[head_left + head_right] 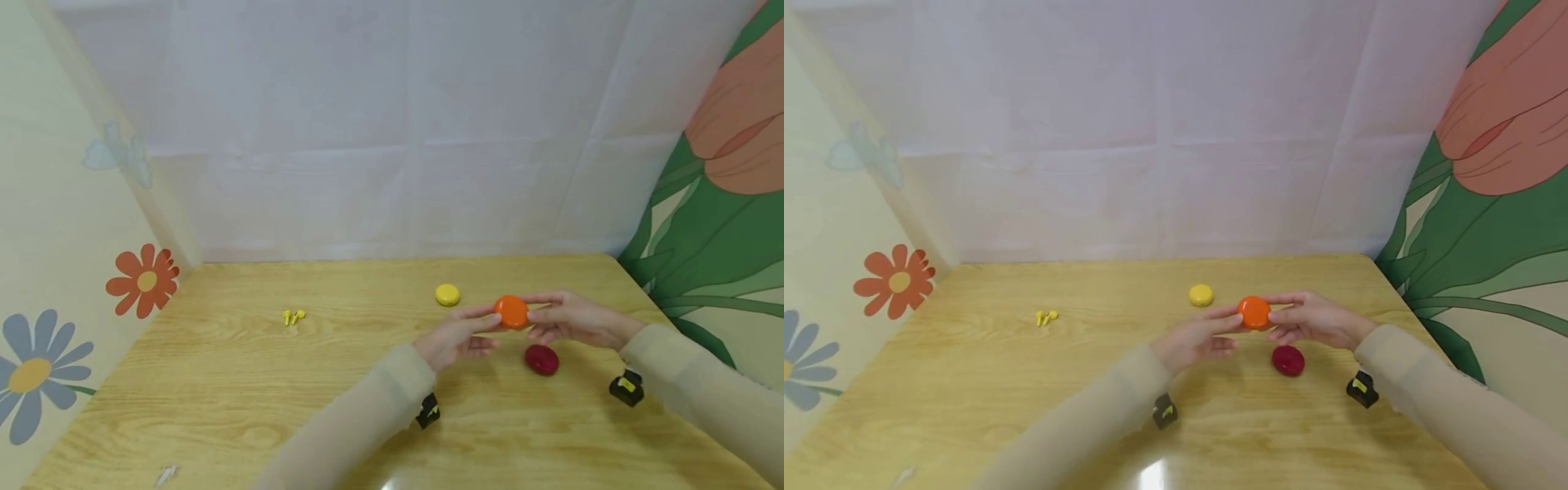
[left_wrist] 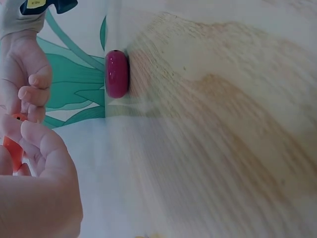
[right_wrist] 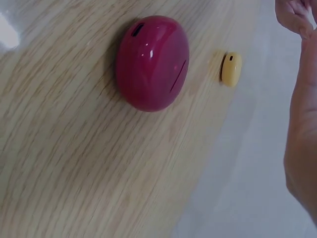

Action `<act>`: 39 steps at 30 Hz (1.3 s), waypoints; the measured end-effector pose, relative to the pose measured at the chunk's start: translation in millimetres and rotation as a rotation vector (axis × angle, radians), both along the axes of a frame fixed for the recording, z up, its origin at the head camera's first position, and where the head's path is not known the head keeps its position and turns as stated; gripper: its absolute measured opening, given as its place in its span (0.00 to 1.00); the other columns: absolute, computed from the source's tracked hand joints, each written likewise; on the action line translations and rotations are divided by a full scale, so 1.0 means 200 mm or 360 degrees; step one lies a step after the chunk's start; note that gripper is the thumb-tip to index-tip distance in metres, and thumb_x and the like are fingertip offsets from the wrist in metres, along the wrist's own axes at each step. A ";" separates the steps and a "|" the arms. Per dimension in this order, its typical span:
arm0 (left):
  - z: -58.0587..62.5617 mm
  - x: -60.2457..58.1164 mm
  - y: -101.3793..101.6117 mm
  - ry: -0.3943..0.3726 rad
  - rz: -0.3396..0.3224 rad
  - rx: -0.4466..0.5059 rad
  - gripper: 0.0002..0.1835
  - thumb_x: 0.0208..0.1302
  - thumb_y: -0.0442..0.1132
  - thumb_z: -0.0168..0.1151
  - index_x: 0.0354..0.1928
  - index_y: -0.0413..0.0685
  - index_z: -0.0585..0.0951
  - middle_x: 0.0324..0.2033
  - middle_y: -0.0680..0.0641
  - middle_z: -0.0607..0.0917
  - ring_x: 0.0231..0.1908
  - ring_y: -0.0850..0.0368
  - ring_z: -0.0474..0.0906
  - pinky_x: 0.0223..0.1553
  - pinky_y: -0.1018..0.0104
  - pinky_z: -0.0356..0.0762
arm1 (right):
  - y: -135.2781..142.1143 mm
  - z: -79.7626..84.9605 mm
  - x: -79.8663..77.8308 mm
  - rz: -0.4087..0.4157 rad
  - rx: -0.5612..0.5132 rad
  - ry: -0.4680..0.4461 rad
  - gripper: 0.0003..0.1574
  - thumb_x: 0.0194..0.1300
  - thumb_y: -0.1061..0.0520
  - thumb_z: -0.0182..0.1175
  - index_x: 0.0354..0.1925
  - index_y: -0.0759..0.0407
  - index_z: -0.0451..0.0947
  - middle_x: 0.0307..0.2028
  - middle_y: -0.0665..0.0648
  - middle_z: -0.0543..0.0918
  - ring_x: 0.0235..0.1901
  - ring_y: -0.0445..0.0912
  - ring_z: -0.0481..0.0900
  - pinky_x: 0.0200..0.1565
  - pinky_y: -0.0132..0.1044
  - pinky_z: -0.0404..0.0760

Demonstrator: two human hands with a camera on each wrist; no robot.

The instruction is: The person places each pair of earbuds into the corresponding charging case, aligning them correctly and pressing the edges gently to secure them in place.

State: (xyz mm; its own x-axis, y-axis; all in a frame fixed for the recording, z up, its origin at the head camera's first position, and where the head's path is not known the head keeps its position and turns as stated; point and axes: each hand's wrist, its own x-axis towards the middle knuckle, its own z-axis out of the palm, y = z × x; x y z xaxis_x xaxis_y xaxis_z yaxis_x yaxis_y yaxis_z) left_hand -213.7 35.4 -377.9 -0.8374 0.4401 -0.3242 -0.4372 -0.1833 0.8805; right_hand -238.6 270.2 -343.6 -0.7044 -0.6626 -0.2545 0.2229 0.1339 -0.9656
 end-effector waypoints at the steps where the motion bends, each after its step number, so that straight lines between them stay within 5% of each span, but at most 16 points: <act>1: 0.00 0.00 0.01 -0.0006 0.0003 0.0004 0.18 0.69 0.38 0.59 0.61 0.50 0.79 0.48 0.43 0.85 0.21 0.64 0.78 0.27 0.74 0.76 | 0.01 0.00 0.00 0.0007 -0.0009 -0.0002 0.20 0.73 0.63 0.52 0.61 0.54 0.75 0.42 0.58 0.86 0.37 0.47 0.86 0.43 0.40 0.83; 16: -0.02 -0.02 0.12 -0.0012 0.0060 -0.0011 0.18 0.69 0.40 0.59 0.60 0.51 0.79 0.44 0.47 0.87 0.26 0.62 0.79 0.30 0.75 0.76 | 0.11 -0.07 -0.09 0.0102 -0.0065 0.0011 0.20 0.75 0.65 0.47 0.50 0.43 0.78 0.41 0.59 0.85 0.40 0.47 0.84 0.46 0.42 0.82; 33: -0.09 -0.09 0.20 -0.0103 0.0194 -0.0135 0.13 0.65 0.37 0.64 0.52 0.48 0.84 0.37 0.48 0.88 0.21 0.62 0.78 0.23 0.76 0.74 | 0.16 -0.11 -0.16 0.0045 0.0129 -0.0061 0.14 0.74 0.64 0.50 0.53 0.51 0.76 0.41 0.58 0.84 0.39 0.46 0.83 0.47 0.42 0.82; 39: -0.10 -0.10 0.23 -0.0134 0.0260 -0.0193 0.11 0.64 0.35 0.65 0.48 0.49 0.85 0.34 0.48 0.88 0.28 0.55 0.85 0.22 0.75 0.75 | 0.18 -0.13 -0.19 0.0071 0.0145 -0.0079 0.15 0.74 0.65 0.49 0.51 0.49 0.76 0.42 0.59 0.83 0.39 0.46 0.83 0.48 0.43 0.81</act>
